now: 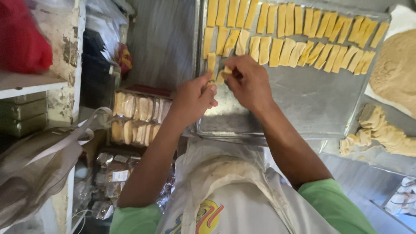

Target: The person cuts a long strip of yellow dough into small rectangular pieces using a knife on a metal countertop. The person then picks up the cut pieces and arranges them in rows on a metal baking tray.

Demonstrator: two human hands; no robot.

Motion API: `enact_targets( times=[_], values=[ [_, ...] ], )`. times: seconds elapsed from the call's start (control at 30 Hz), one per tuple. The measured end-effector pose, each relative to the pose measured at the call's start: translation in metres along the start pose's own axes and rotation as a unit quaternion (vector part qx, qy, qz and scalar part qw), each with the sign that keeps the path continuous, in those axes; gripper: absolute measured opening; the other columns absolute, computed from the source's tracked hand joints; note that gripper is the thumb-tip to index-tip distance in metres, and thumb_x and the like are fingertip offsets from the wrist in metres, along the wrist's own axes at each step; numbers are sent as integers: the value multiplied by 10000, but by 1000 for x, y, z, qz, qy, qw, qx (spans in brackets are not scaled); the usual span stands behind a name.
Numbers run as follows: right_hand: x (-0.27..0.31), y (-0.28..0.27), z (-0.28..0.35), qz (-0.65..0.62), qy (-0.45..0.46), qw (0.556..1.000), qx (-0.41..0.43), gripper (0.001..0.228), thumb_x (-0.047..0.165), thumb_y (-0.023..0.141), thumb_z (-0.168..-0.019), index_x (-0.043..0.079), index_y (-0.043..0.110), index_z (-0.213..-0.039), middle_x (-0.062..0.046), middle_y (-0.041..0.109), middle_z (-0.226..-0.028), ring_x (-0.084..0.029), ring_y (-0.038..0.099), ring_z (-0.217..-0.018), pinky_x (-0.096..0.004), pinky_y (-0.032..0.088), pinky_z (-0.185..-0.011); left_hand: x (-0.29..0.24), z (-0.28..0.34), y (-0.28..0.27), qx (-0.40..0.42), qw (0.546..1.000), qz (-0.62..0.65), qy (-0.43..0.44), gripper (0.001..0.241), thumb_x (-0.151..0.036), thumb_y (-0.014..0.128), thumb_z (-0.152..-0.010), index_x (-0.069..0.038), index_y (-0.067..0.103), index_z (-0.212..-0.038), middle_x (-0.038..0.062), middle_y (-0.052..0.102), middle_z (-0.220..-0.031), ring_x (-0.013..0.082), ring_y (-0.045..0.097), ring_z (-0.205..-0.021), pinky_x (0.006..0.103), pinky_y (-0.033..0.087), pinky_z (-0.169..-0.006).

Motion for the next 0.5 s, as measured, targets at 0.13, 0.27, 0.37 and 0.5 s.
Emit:
enact_targets(
  times=[0.13, 0.27, 0.37, 0.5],
  values=[
    [16, -4, -12, 24, -40, 999, -19, 319, -11, 775, -871, 26, 666, -1169, -161, 633, -1168, -213, 719, -798, -321, 575, -713, -1, 10, -3, -1, 999, 16, -46, 498, -154, 602, -952, 42, 559, -1409, 152, 755, -938, 180, 781, -803, 316, 621, -665],
    [28, -13, -3, 24, -51, 998, -14, 333, 8, 794, -884, 27, 660, -1188, -137, 651, -1193, -212, 712, -848, -311, 572, -738, 1, 10, 2, 2, 991, 112, 75, 474, -155, 509, -1029, 65, 503, -1449, 119, 763, -1120, 142, 763, -997, 267, 606, -853],
    [23, -17, 10, -45, -16, 999, 25, 336, 10, 789, -899, 14, 668, -1212, -131, 667, -1171, -176, 688, -799, -284, 545, -690, 5, 3, 10, 5, 982, 148, 120, 446, -146, 511, -1046, 80, 532, -1430, 116, 750, -1179, 134, 730, -1061, 261, 575, -913],
    [6, -22, 27, -101, 48, 993, 38, 215, 23, 807, -902, 22, 700, -1088, -81, 698, -1053, -140, 658, -779, -264, 517, -661, 8, -12, 28, 10, 985, 129, 112, 410, -133, 604, -1025, 87, 606, -1371, 106, 777, -1101, 105, 708, -965, 245, 559, -822]
  ],
)
Point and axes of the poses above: each hand's wrist, its own z-axis away from the middle knuckle, its own y-axis out of the palm, x = y × z, the point moved 6 cm from there along -z, towards the middle knuckle
